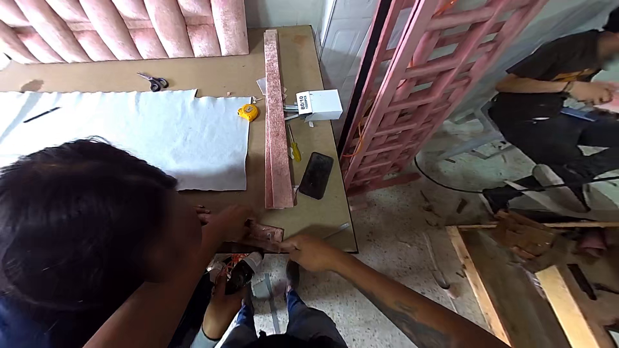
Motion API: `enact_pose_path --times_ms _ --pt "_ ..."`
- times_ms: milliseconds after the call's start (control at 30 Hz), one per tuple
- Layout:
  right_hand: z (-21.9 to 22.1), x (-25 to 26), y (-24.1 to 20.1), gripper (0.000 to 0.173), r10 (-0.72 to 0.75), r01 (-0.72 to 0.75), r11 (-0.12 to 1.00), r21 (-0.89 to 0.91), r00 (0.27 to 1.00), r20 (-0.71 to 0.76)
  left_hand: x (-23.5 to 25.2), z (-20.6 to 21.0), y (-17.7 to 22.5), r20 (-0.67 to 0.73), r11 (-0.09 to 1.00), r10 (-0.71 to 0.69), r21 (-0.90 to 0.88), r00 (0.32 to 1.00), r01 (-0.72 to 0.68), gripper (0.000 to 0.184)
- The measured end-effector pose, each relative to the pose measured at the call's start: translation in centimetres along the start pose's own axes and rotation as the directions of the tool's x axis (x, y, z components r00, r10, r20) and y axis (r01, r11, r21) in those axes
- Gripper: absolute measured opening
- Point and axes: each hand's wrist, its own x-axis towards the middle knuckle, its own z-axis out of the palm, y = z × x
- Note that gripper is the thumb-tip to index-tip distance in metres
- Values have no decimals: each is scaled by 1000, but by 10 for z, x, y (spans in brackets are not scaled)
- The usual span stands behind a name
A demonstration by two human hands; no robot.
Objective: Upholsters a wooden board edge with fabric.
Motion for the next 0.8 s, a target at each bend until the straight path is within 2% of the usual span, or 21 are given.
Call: enact_pose_path --times_ms 67,133,300,333,400,467,600,633,667,700,733,800 --pt "0 -5 -5 39 21 -25 999 -21 984 -176 -6 1 18 -6 974 -30 224 1000 31 33" --pt "4 7 -10 35 17 -48 994 -98 955 -298 -20 3 28 -42 966 -24 255 999 34 34" --pt "12 21 -17 33 -10 -63 964 -259 962 -272 -74 10 120 7 862 -133 494 991 112 38" --pt "13 22 -16 30 -12 -65 957 -284 965 -262 -72 13 120 43 826 -105 561 994 63 38" --pt "12 26 -9 25 -25 -45 962 -270 967 -252 -44 17 91 130 743 102 649 986 -162 31" --pt "10 31 -1 27 -47 -17 975 -223 959 -278 -30 18 95 220 687 91 692 971 -221 30" --pt "6 34 6 30 -64 13 981 -192 963 -261 -32 20 89 215 699 129 673 968 -243 30" --pt "5 33 7 31 -61 9 981 -194 963 -261 -41 22 90 181 718 81 672 980 -183 32" --pt "3 32 8 31 -53 2 981 -193 964 -259 -58 25 104 154 724 -38 685 987 -79 36" --pt "2 32 8 31 -48 -3 982 -191 965 -259 -73 27 116 125 767 -107 642 986 2 38" --pt "2 33 7 31 -44 -6 982 -191 965 -259 -77 29 115 82 835 -116 548 990 52 38" --pt "3 36 7 32 -36 -15 980 -196 967 -253 -59 36 79 -41 958 -39 284 998 49 31"
